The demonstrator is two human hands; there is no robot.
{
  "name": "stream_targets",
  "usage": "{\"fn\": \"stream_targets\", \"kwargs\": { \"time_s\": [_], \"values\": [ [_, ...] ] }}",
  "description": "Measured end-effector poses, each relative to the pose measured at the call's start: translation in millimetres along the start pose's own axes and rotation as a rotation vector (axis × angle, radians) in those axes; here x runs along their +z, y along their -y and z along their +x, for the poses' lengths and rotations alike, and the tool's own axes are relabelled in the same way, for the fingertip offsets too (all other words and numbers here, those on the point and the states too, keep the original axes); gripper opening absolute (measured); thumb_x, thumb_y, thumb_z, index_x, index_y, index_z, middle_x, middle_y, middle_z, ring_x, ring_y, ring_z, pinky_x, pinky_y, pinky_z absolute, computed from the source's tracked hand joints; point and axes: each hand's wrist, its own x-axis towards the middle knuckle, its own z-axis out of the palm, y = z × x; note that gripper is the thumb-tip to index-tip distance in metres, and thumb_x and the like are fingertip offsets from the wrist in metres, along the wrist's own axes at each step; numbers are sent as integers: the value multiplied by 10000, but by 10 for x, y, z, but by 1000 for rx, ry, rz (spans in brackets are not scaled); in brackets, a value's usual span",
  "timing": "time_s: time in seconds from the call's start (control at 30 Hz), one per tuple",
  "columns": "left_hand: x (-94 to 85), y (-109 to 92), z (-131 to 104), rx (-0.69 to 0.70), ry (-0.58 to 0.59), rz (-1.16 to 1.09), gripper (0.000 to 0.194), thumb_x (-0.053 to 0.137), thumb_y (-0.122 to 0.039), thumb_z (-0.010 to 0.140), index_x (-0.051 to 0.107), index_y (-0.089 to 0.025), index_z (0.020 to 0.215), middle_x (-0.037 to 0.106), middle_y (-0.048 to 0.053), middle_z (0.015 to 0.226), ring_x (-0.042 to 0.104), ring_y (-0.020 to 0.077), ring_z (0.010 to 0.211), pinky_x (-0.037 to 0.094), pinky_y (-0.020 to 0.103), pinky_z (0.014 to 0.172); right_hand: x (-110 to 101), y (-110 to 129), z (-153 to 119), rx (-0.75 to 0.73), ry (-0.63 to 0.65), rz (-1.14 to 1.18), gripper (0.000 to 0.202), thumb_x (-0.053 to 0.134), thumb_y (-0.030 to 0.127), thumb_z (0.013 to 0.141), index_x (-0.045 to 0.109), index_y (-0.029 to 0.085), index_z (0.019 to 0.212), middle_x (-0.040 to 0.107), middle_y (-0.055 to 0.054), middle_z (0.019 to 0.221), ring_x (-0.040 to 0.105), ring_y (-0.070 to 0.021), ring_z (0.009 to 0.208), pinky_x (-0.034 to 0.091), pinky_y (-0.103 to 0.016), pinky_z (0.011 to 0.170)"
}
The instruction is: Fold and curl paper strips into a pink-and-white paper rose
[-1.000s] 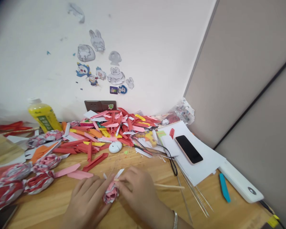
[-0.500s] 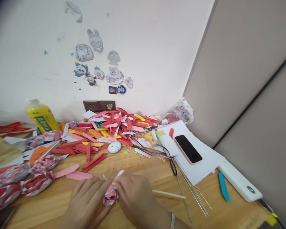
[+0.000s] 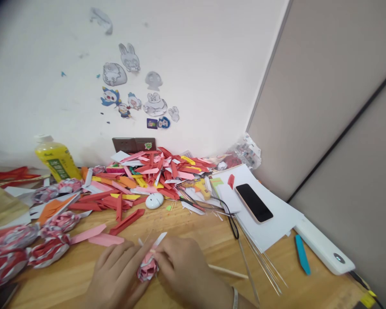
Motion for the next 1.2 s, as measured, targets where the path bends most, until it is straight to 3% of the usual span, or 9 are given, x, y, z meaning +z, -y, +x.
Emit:
{"fn": "stream_targets", "kwargs": {
  "time_s": [0.17, 0.47, 0.7, 0.87, 1.2],
  "values": [
    [27, 36, -73, 4, 37, 9, 256, 510, -227, 867, 619, -173, 1092, 699, 56, 862, 582, 224, 846, 369, 391, 846, -65, 24, 39, 106, 100, 111, 144, 527, 174, 895, 572, 187, 759, 619, 33, 696, 540, -100, 611, 340, -190, 567],
    [2, 40, -84, 24, 88, -6, 296, 533, -201, 850, 603, -169, 1135, 706, 52, 907, 580, 225, 874, 357, 389, 864, -28, -23, 12, 30, 96, -117, 133, 471, 206, 933, 537, 203, 818, 656, 14, 750, 592, -131, 641, 333, -229, 571],
    [34, 60, -111, 25, 76, -6, 291, 530, -204, 858, 602, -164, 1137, 708, 54, 923, 573, 226, 884, 349, 393, 878, -45, 14, 51, -23, 113, -245, 242, 390, 275, 952, 533, 199, 772, 641, -11, 676, 532, -137, 558, 265, -253, 512],
    [39, 65, -115, 6, 61, 12, 290, 497, -220, 866, 607, -173, 1131, 707, 54, 894, 584, 228, 870, 360, 399, 865, -114, 59, 57, -65, 101, -184, 271, 351, 278, 970, 558, 195, 816, 641, -14, 758, 540, -139, 655, 296, -248, 578],
    [26, 54, -99, 15, 77, 27, 281, 526, -233, 849, 613, -192, 1113, 708, 50, 894, 596, 224, 864, 369, 391, 854, -103, -5, 53, -59, 81, -139, 234, 429, 272, 961, 572, 189, 797, 638, 3, 731, 562, -126, 643, 334, -227, 570]
  ]
}}
